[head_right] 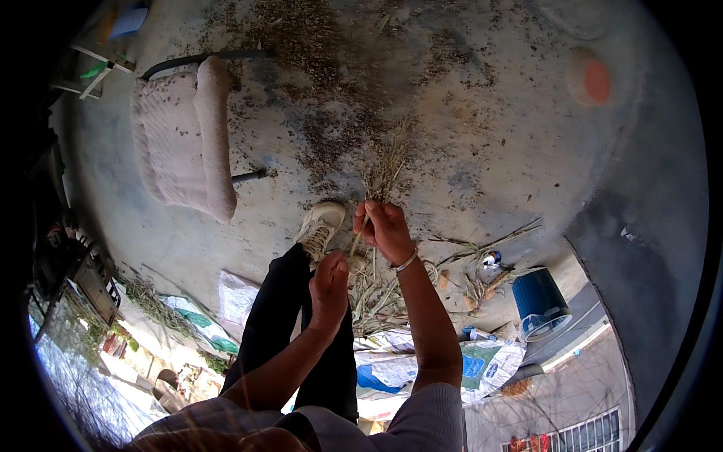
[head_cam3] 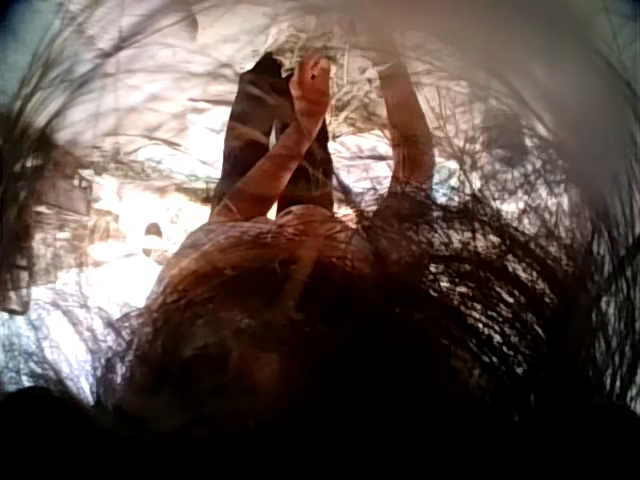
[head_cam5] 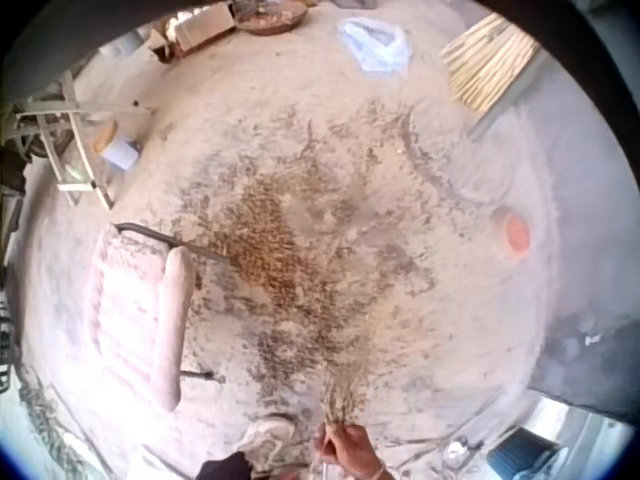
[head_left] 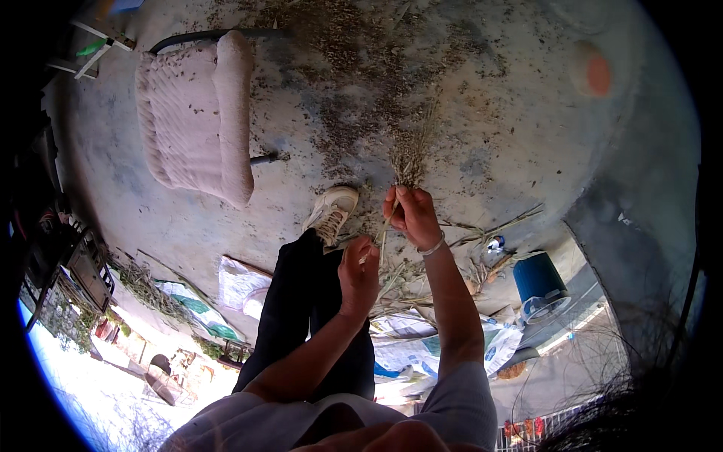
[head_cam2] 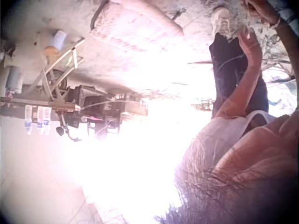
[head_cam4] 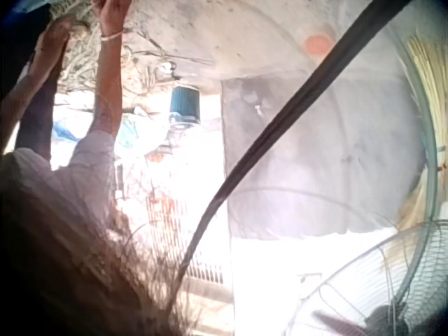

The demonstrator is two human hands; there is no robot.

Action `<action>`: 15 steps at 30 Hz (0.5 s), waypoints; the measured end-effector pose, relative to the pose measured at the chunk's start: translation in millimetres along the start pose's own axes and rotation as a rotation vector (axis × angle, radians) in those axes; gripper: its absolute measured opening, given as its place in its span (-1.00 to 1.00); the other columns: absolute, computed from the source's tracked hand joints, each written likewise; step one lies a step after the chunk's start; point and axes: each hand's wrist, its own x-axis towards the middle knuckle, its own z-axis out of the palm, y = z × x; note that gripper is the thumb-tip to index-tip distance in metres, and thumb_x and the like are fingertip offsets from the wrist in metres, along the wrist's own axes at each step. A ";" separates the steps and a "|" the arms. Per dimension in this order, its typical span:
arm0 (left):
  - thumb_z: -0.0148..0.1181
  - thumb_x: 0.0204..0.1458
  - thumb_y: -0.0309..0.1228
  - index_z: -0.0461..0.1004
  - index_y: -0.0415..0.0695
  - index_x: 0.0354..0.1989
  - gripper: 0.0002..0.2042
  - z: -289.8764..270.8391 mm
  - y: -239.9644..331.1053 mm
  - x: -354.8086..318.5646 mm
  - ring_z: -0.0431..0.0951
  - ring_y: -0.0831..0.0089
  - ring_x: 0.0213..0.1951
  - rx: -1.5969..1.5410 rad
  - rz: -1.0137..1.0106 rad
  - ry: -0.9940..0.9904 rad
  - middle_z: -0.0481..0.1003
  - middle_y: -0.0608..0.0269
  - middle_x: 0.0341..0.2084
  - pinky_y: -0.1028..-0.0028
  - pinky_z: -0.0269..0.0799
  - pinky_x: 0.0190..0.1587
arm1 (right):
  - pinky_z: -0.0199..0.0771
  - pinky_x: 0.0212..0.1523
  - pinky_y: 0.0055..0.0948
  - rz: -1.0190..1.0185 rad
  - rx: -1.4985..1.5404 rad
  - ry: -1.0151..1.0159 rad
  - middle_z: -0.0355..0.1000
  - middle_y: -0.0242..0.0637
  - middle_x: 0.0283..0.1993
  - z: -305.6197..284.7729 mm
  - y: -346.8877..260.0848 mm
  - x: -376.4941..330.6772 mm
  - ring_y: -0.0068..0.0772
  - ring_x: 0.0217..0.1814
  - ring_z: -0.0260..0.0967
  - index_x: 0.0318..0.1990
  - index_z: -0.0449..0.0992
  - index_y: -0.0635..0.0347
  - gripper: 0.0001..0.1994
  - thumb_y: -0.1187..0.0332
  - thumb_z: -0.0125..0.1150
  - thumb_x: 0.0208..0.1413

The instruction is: The person processes dried grain stalks by hand, stripping the grain heads from the stems and placing them on a pile. They then gather the stalks, align them, and use shears to cut them into shorter pieces.

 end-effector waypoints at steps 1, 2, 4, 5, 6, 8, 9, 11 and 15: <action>-0.01 0.03 -0.46 0.36 -0.23 -0.27 -0.86 -2.8 -0.8 0.1 0.40 0.46 -0.53 -0.126 -0.155 -0.122 0.37 0.18 -0.58 0.53 0.33 -0.53 | -0.06 -0.79 -0.68 0.035 0.033 -0.047 0.37 -0.28 -0.58 2.9 6.5 -11.3 -0.74 -0.80 -0.05 -0.39 0.36 0.23 -0.74 0.25 -0.17 0.20; -0.03 0.06 -0.42 0.38 -0.22 -0.29 -0.86 -4.9 -3.0 -0.7 0.37 0.51 -0.59 -0.252 -0.308 -0.243 0.34 0.23 -0.66 0.55 0.29 -0.57 | -0.05 -0.79 -0.68 0.084 -0.053 -0.063 0.37 -0.28 -0.58 6.6 10.9 -19.2 -0.73 -0.80 -0.03 -0.40 0.35 0.24 -0.73 0.25 -0.16 0.19; -0.07 0.09 -0.36 0.39 -0.22 -0.36 -0.81 -7.0 -2.9 -0.9 0.29 0.59 -0.69 -0.330 -0.407 -0.319 0.29 0.32 -0.77 0.57 0.21 -0.62 | -0.06 -0.79 -0.68 0.102 -0.061 -0.060 0.35 -0.27 -0.60 24.2 14.0 -26.5 -0.72 -0.80 -0.04 -0.44 0.34 0.23 -0.73 0.24 -0.15 0.18; -0.09 0.10 -0.33 0.40 -0.22 -0.42 -0.78 -7.0 -2.1 -2.5 0.25 0.62 -0.71 -0.285 -0.356 -0.276 0.26 0.35 -0.81 0.58 0.16 -0.64 | -0.06 -0.79 -0.68 0.133 0.015 -0.020 0.34 -0.28 -0.60 30.8 12.6 -33.2 -0.72 -0.80 -0.03 -0.45 0.33 0.23 -0.73 0.24 -0.14 0.18; -0.11 0.12 -0.30 0.40 -0.22 -0.47 -0.74 -5.7 -0.6 1.4 0.21 0.65 -0.74 -0.241 -0.293 -0.233 0.22 0.39 -0.84 0.58 0.12 -0.66 | -0.06 -0.78 -0.68 0.153 0.087 0.014 0.33 -0.28 -0.61 37.4 8.4 -34.7 -0.71 -0.79 -0.03 -0.46 0.33 0.22 -0.73 0.23 -0.13 0.17; -0.17 0.15 -0.26 0.27 -0.16 -0.56 -0.70 -3.4 -0.9 5.8 0.06 0.72 -0.77 -0.274 -0.175 -0.233 0.11 0.47 -0.82 0.62 -0.05 -0.72 | -0.05 -0.78 -0.66 0.142 0.110 0.046 0.31 -0.30 -0.61 43.0 0.8 -19.4 -0.70 -0.79 -0.02 -0.47 0.31 0.20 -0.73 0.22 -0.11 0.16; -0.17 0.15 -0.26 0.24 -0.15 -0.59 -0.69 -4.5 -1.9 9.4 0.04 0.72 -0.77 -0.236 -0.071 -0.243 0.10 0.48 -0.83 0.61 -0.06 -0.72 | -0.04 -0.78 -0.66 0.123 0.062 0.059 0.30 -0.31 -0.62 43.6 -0.7 -15.6 -0.70 -0.78 0.00 -0.48 0.31 0.19 -0.73 0.21 -0.10 0.16; -0.16 0.15 -0.27 0.13 -0.09 -0.68 -0.66 -6.2 -2.5 7.7 -0.01 0.71 -0.77 -0.339 -0.217 -0.222 0.04 0.50 -0.84 0.60 -0.08 -0.72 | 0.00 -0.78 -0.60 0.137 0.039 0.028 0.25 -0.38 -0.63 41.9 -0.3 -2.8 -0.67 -0.75 0.02 -0.50 0.28 0.15 -0.73 0.18 -0.08 0.14; -0.16 0.15 -0.25 0.10 -0.08 -0.70 -0.63 -4.1 -7.2 -6.3 0.01 0.71 -0.77 -0.263 -0.046 -0.233 0.06 0.49 -0.84 0.60 -0.06 -0.72 | -0.06 -0.78 -0.59 -0.026 0.142 0.265 0.17 -0.45 -0.66 26.7 -10.2 55.2 -0.65 -0.75 -0.02 -0.52 0.24 0.09 -0.74 0.17 -0.07 0.14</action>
